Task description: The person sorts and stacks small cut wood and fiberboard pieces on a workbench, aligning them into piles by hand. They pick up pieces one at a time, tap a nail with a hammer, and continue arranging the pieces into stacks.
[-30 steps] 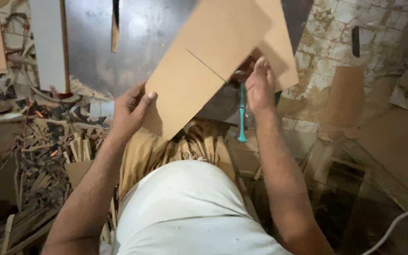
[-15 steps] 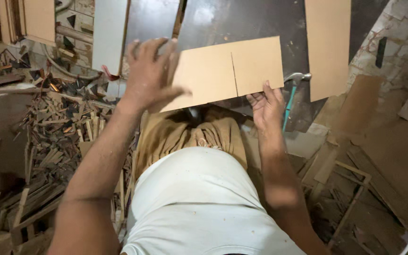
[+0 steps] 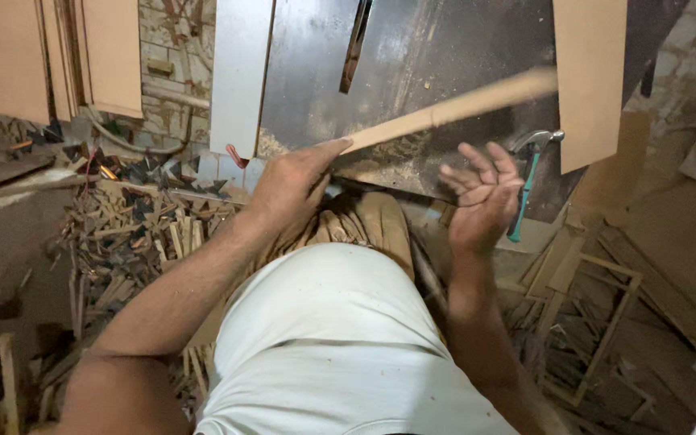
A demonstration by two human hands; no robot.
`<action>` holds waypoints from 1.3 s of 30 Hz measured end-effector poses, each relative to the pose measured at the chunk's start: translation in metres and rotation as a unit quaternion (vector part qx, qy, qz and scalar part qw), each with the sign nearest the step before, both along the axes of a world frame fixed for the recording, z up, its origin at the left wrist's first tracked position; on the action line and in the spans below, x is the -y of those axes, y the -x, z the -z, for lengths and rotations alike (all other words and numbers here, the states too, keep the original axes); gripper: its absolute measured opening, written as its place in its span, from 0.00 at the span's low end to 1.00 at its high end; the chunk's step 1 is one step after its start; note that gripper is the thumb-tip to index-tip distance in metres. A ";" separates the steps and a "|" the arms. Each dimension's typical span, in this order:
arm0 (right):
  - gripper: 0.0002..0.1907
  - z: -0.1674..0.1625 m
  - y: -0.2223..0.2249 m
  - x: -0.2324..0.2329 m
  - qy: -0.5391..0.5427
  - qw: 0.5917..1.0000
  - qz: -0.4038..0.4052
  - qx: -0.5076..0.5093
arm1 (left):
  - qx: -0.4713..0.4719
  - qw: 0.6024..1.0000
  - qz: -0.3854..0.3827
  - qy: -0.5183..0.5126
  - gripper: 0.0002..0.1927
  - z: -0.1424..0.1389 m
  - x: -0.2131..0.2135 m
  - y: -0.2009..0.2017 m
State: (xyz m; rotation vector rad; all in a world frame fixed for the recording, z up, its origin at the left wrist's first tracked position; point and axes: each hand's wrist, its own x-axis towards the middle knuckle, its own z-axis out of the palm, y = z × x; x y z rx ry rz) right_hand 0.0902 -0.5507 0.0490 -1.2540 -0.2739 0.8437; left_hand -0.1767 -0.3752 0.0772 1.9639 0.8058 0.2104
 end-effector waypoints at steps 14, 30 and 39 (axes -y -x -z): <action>0.20 0.023 0.082 -0.009 0.095 0.971 -0.032 -0.219 | 0.142 0.827 -0.173 0.516 0.16 0.063 0.050 -0.032; 0.18 0.131 -0.030 0.007 0.214 0.968 -0.101 -0.088 | -0.225 0.871 0.186 -0.396 0.30 0.137 -0.044 0.017; 0.18 0.121 -0.042 -0.015 0.233 0.964 -0.109 -0.060 | -0.211 0.811 0.273 -0.472 0.29 0.138 -0.068 0.000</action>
